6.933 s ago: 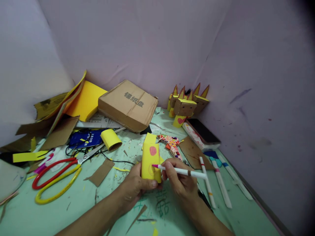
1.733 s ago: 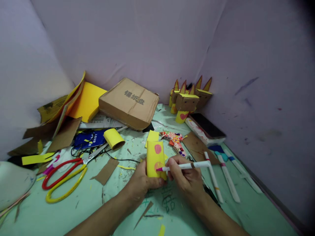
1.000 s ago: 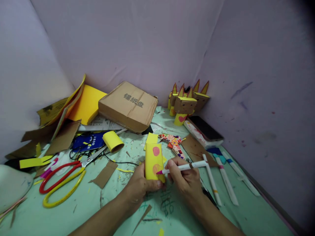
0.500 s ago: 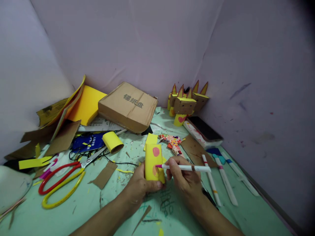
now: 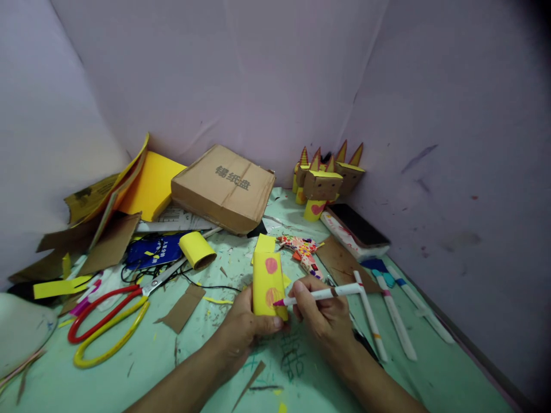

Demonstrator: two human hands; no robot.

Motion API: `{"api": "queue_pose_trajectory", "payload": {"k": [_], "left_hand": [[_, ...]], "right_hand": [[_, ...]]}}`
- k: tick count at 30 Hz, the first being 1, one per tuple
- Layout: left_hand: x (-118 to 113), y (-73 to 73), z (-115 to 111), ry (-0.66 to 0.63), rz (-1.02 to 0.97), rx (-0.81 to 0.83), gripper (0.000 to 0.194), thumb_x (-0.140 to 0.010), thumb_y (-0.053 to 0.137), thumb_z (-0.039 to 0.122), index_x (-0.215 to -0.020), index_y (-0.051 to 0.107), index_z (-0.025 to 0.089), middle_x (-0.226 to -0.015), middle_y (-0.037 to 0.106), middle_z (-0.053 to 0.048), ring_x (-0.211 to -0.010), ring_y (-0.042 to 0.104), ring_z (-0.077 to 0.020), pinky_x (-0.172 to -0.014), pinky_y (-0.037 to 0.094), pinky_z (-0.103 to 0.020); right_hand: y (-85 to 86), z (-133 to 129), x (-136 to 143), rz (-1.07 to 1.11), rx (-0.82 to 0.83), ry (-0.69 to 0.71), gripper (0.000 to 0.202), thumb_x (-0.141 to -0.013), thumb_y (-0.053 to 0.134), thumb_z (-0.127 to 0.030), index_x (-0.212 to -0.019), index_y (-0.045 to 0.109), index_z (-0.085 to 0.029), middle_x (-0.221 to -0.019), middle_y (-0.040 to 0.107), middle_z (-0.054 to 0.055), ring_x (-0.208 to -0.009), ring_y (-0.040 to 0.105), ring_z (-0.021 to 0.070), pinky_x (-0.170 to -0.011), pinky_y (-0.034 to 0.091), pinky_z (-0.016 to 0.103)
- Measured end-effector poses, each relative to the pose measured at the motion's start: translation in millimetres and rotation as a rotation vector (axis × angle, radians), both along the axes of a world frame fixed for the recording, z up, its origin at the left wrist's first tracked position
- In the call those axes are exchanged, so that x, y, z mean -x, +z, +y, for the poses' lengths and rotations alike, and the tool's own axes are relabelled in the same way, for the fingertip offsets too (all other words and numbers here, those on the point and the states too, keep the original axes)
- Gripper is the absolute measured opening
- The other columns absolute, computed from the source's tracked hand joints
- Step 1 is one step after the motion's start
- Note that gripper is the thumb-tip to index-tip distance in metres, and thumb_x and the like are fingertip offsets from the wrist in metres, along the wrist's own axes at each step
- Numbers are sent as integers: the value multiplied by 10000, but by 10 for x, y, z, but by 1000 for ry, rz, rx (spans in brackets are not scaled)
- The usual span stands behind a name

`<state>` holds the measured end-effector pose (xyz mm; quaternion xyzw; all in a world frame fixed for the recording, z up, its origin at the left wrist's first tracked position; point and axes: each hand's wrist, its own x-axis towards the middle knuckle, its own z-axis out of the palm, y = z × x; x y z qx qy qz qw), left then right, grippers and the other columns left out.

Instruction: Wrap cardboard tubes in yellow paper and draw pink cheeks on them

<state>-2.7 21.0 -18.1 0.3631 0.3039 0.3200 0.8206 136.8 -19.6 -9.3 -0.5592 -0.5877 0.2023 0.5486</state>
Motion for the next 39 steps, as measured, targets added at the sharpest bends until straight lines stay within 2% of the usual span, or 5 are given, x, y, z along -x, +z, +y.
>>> {"api": "queue_pose_trajectory", "payload": {"k": [10, 21, 28, 32, 39], "left_hand": [[10, -23, 3, -13, 9, -11, 527, -457, 765, 128, -965, 623, 135, -802, 651, -63, -788, 584, -217, -665, 458, -289], [9, -9, 2, -15, 2, 4, 493, -457, 768, 115, -925, 621, 153, -784, 652, -53, -802, 594, -226, -716, 459, -309], [14, -25, 5, -29, 10, -26, 493, -470, 779, 146, -941, 630, 135, -825, 654, -72, -805, 585, -219, -658, 457, -278], [14, -23, 7, -29, 12, -15, 509, -461, 764, 127, -950, 622, 138, -823, 652, -69, -831, 592, -239, -684, 462, -302], [17, -27, 6, -17, -12, -3, 510, -451, 768, 116, -939, 621, 147, -732, 626, -31, -773, 586, -212, -650, 453, -279]], "right_hand": [[-27, 29, -9, 34, -59, -19, 297, -892, 446, -316, -658, 566, -178, -509, 532, -19, -468, 512, 116, -472, 410, 219], [3, 2, 6, 4, -4, -11, 346, -896, 419, -336, -618, 554, -181, -458, 474, -37, -415, 463, 105, -415, 349, 216], [-12, 19, -13, 35, -68, -11, 294, -895, 443, -304, -659, 566, -180, -524, 536, -17, -479, 523, 117, -481, 418, 220], [1, 27, -15, 30, -63, -22, 304, -895, 438, -307, -646, 559, -183, -512, 535, -19, -466, 516, 116, -458, 404, 215], [20, 20, -24, -25, -46, -40, 335, -896, 427, -308, -611, 554, -184, -459, 494, -32, -422, 478, 107, -419, 363, 212]]}}
